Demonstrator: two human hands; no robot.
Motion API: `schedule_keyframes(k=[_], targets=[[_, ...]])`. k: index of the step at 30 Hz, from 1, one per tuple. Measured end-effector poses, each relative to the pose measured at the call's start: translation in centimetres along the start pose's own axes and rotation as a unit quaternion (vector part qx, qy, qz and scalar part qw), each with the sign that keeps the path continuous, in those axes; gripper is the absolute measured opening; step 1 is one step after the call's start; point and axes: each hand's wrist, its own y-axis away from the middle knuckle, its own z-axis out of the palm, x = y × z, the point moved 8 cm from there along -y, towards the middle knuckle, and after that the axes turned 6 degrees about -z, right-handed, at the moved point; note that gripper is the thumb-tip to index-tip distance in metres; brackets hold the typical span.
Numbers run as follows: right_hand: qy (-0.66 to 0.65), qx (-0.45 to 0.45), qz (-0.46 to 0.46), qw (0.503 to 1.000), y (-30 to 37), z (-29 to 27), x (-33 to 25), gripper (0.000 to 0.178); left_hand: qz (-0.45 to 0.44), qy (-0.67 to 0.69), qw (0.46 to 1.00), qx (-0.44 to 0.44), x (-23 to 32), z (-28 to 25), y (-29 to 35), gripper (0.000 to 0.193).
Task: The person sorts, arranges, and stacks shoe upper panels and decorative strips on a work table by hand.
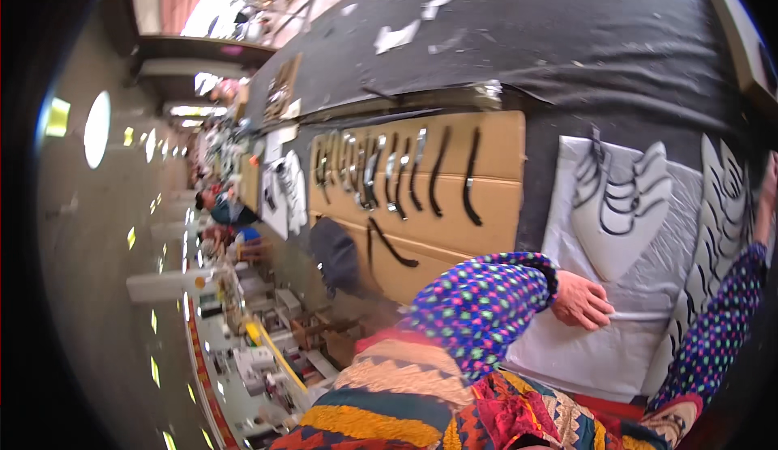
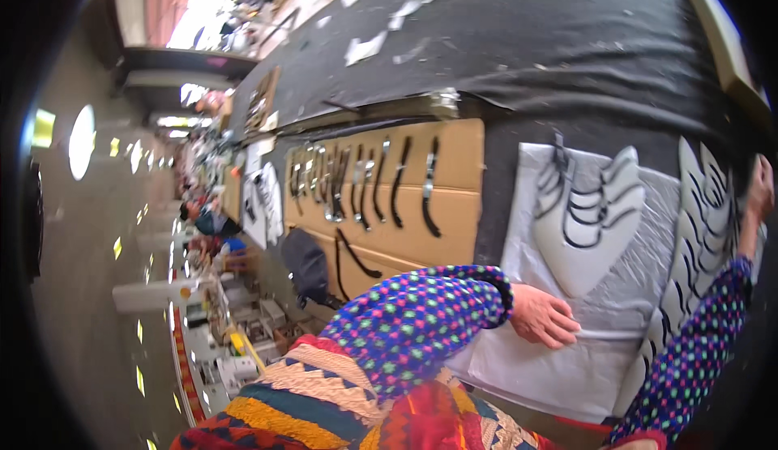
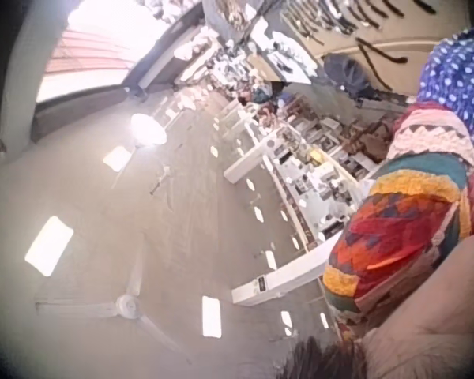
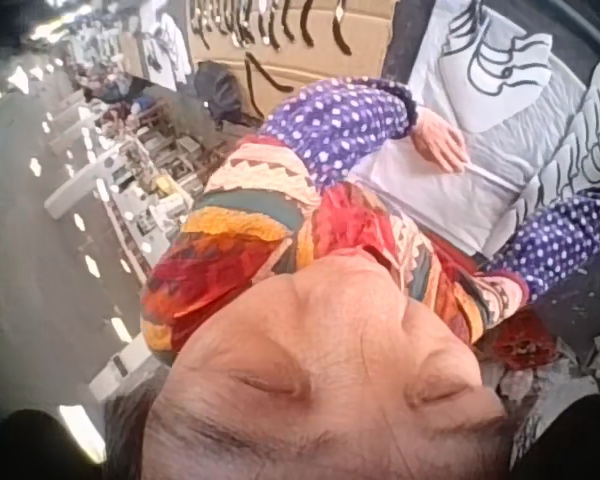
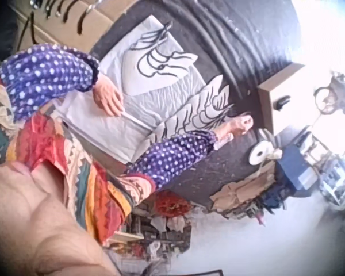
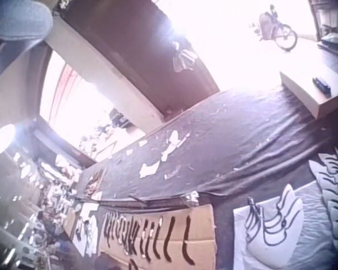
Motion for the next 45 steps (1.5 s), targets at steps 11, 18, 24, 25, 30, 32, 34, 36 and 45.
schedule_keyframes(k=[11,18,24,25,30,32,34,36,45], targets=[[0.018,0.184,-0.008,0.983,6.9,-4.9,-6.3,0.039,-0.030,-0.030,0.993,-0.114,-0.8,1.8,-0.4,0.046],[-0.127,0.092,0.090,0.983,21.4,-12.6,-11.9,0.035,-0.046,-0.024,0.989,-0.137,-0.7,2.4,-0.1,0.052],[-0.052,0.032,0.122,0.991,32.4,-18.7,-12.7,0.022,-0.046,-0.010,0.991,-0.122,-0.4,1.8,-0.7,0.050],[-0.012,0.011,0.107,0.994,33.1,-19.3,-13.4,0.022,-0.054,-0.012,0.991,-0.125,-0.6,1.9,-0.5,0.050],[0.003,-0.020,0.102,0.995,36.0,-21.2,-13.4,0.024,-0.048,-0.020,0.991,-0.124,-0.5,2.2,-0.7,0.049],[0.034,-0.029,0.098,0.994,36.7,-21.5,-13.2,0.031,-0.046,-0.019,0.991,-0.124,-0.3,2.3,-0.7,0.049],[0.047,-0.044,0.099,0.993,37.0,-21.3,-13.0,0.033,-0.043,-0.018,0.991,-0.122,-0.3,2.3,-0.7,0.049],[0.070,-0.076,0.087,0.991,37.5,-20.8,-12.9,0.037,-0.051,-0.020,0.991,-0.126,-0.4,2.2,-0.7,0.048],[0.096,-0.077,0.066,0.990,39.3,-21.0,-12.7,0.034,-0.054,-0.022,0.991,-0.120,-0.4,2.2,-0.7,0.048]])
